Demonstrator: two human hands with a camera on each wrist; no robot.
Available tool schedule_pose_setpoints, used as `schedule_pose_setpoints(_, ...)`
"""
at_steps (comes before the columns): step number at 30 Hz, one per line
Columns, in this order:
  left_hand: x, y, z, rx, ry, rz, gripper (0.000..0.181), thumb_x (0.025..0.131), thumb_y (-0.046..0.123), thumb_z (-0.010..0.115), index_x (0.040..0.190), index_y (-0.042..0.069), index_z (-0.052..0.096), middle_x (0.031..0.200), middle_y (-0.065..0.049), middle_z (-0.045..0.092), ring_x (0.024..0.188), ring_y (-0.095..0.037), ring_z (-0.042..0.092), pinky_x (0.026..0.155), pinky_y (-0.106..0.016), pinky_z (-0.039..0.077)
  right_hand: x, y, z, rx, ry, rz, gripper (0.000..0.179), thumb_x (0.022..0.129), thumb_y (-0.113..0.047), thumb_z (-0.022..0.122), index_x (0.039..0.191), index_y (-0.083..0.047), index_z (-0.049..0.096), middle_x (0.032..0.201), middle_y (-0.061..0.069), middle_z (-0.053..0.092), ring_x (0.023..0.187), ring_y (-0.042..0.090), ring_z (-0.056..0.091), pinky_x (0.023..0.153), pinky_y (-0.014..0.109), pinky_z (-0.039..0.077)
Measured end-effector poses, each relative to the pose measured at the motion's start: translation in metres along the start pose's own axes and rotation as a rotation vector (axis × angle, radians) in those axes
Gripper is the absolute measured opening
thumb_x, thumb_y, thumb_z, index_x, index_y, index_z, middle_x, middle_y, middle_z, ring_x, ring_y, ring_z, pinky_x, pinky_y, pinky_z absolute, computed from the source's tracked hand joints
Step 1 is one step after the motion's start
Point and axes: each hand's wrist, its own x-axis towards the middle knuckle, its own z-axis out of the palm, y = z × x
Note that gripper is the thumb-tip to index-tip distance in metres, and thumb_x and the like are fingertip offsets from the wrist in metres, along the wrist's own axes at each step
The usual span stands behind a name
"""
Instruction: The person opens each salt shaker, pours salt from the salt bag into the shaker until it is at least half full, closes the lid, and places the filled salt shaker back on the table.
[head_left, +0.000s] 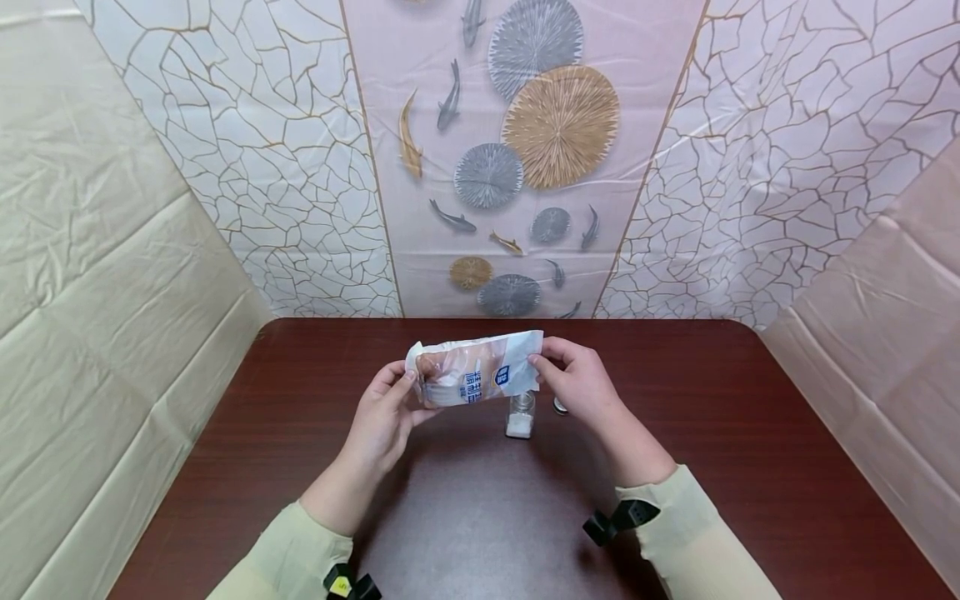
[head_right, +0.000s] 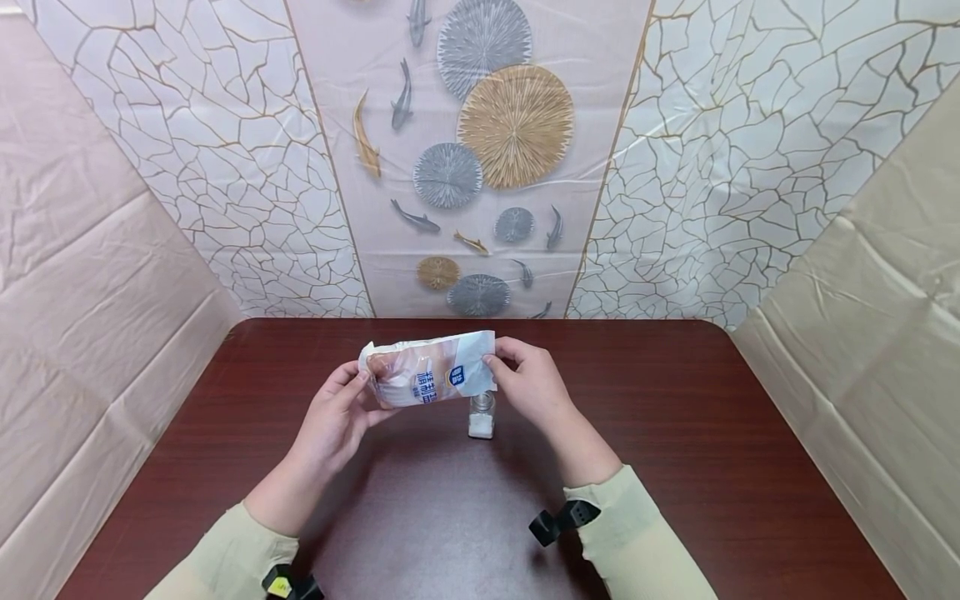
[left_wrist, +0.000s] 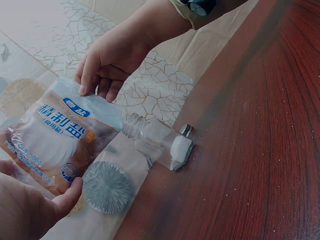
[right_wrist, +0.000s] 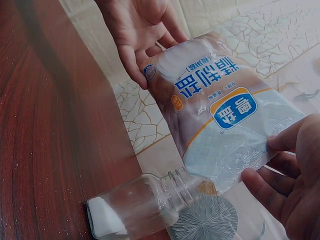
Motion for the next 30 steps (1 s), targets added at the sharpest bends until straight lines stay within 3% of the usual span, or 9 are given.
schedule_pose_setpoints(30,-0.0003,0.0003,0.0026,0.003,-0.001,-0.001,0.021,0.103,0.005,0.046,0.095,0.019,0.060,0.109,0.000,0.060,0.110,-0.022,0.055,0.087,-0.057,0.049,-0.0011,0.0003,-0.0018,0.008,0.011,-0.001,0.015,0.096,-0.013,0.066,0.109,-0.009,0.070,0.092,0.007,0.071,0.072,0.019,0.062,0.062,0.032,0.052)
